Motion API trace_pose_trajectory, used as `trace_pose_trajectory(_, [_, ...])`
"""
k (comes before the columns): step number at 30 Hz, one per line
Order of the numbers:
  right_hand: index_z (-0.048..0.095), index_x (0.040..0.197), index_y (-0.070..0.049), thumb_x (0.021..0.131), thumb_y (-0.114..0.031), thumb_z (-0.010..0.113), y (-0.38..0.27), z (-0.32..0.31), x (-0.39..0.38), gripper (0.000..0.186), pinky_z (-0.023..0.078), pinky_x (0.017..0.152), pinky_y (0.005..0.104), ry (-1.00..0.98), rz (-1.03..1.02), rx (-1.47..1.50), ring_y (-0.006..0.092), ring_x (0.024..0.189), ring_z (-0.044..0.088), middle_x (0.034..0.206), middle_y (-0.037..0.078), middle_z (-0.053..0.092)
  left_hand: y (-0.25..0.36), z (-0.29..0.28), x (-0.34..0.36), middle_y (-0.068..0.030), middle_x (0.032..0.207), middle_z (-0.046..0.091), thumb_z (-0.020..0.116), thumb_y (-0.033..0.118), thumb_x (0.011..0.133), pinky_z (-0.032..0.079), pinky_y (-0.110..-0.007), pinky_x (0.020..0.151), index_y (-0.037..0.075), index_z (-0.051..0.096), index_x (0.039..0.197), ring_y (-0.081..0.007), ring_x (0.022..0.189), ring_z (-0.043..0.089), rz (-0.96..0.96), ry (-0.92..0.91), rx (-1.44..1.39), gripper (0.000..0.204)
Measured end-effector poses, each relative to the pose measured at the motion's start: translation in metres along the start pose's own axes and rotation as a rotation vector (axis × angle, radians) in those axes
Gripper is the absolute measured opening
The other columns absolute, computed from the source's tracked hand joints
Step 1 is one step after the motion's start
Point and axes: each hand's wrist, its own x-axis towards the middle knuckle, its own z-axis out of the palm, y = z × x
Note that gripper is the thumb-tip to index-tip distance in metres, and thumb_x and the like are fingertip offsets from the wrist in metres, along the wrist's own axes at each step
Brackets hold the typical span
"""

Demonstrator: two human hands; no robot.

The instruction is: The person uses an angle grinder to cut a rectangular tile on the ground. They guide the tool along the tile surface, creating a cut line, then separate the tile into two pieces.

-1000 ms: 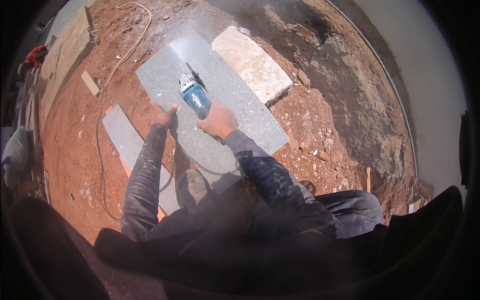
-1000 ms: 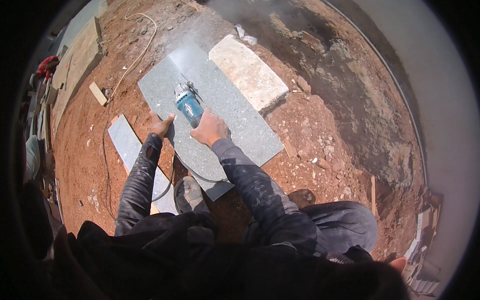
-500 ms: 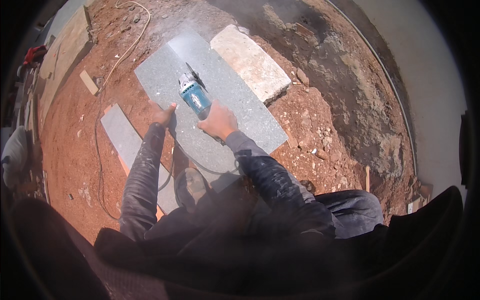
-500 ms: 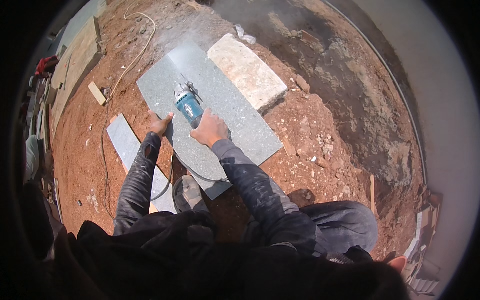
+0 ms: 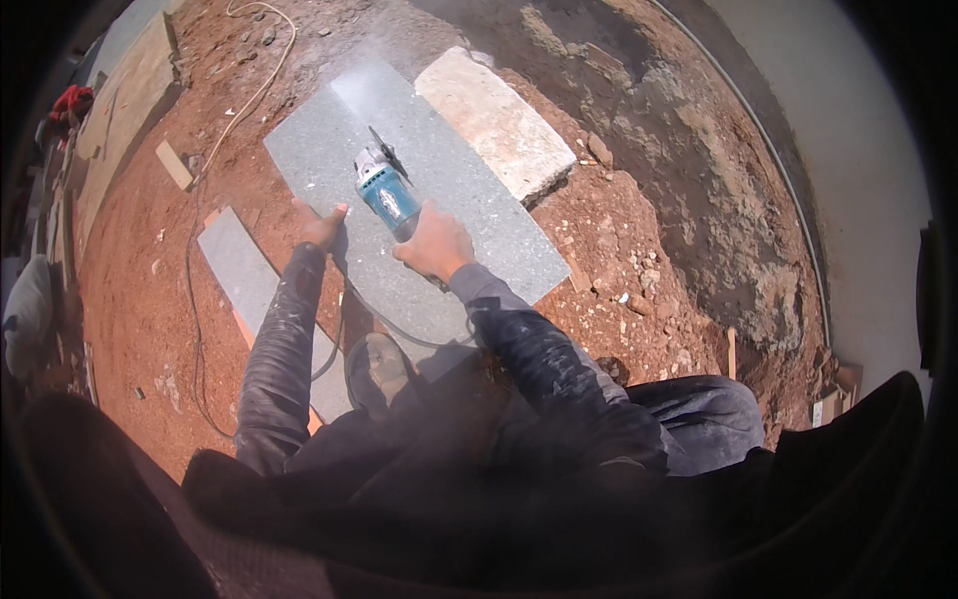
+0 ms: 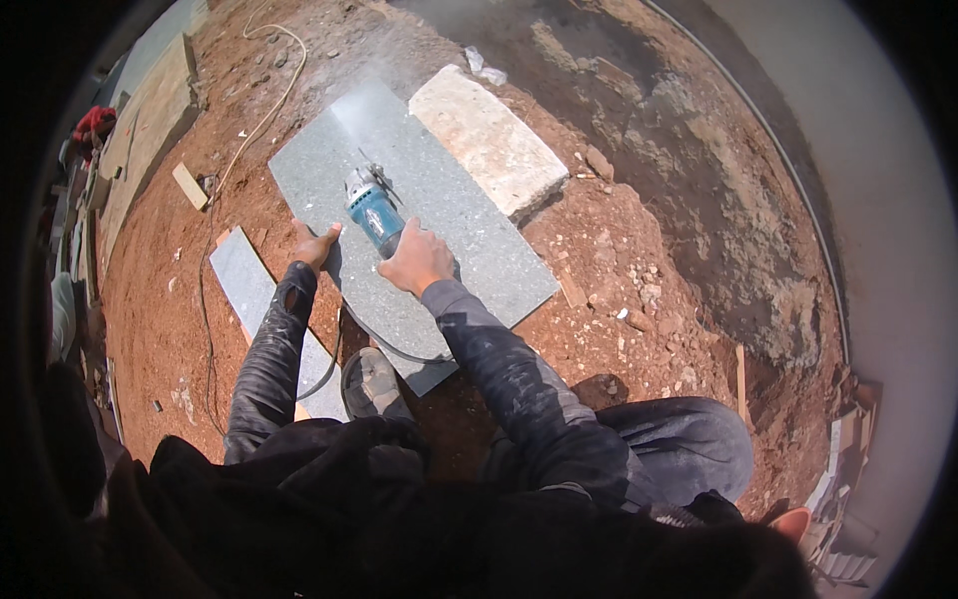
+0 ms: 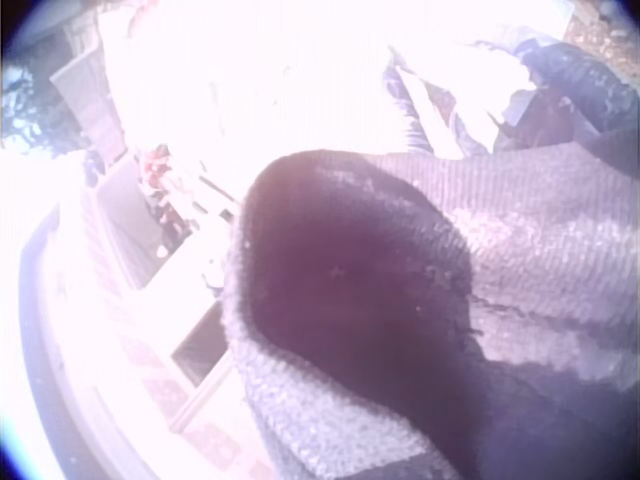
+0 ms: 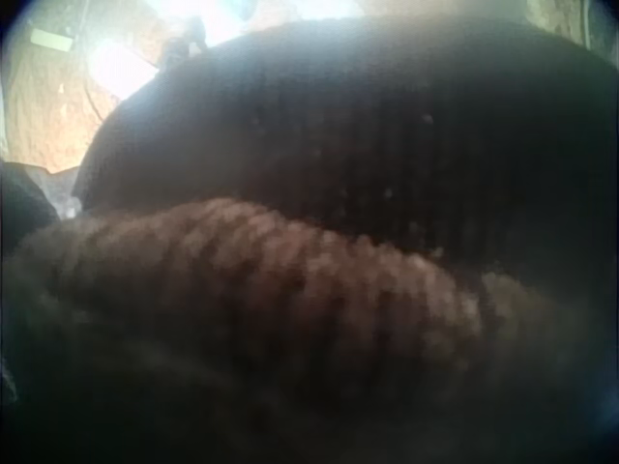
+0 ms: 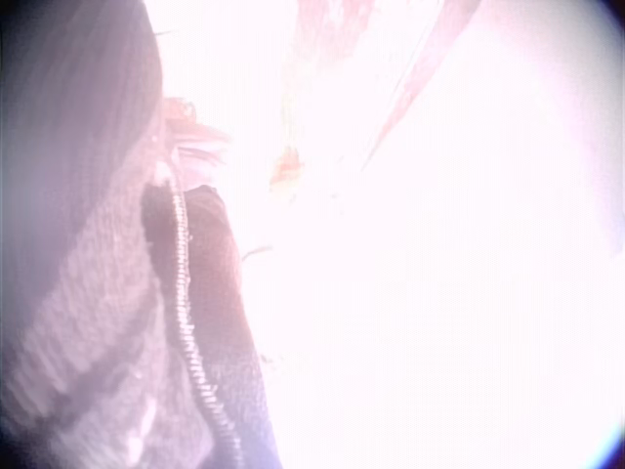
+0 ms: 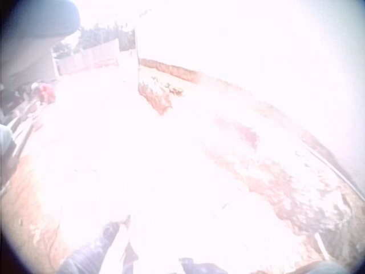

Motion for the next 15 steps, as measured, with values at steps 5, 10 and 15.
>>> trace_pose_trajectory(5, [0.049,0.123,0.004,0.069,-0.03,0.076,0.0,0.0,-0.003,0.069,0.052,0.092,0.0476,0.013,-0.003,-0.004,0.0438,0.106,0.065,0.11,0.028,0.066,0.0,-0.002,-0.001,-0.0305,0.16,0.014,0.078,0.046,0.08,0.024,-0.037,0.12,-0.005,-0.005,0.155,-0.0383,0.148,0.023,0.028,0.006,0.004,0.123])
trace_pose_trajectory(10, [0.049,0.122,0.003,0.069,-0.03,0.076,0.004,0.001,-0.003,0.068,0.052,0.093,0.0476,0.009,0.005,-0.001,0.0438,0.106,0.065,0.11,0.028,0.066,-0.001,-0.001,0.003,-0.0304,0.16,0.012,0.078,0.045,0.081,0.02,-0.037,0.121,-0.007,-0.004,0.154,-0.0374,0.149,0.019,0.027,0.001,0.005,0.122])
trace_pose_trajectory(15, [0.05,0.121,0.003,0.069,-0.029,0.075,0.005,0.001,-0.005,0.066,0.052,0.093,0.0475,0.01,0.002,0.011,0.0439,0.106,0.065,0.111,0.027,0.066,-0.001,-0.001,0.001,-0.0298,0.161,0.01,0.078,0.044,0.081,0.017,-0.036,0.122,-0.008,-0.004,0.154,-0.0368,0.151,0.016,0.047,-0.001,-0.016,0.121])
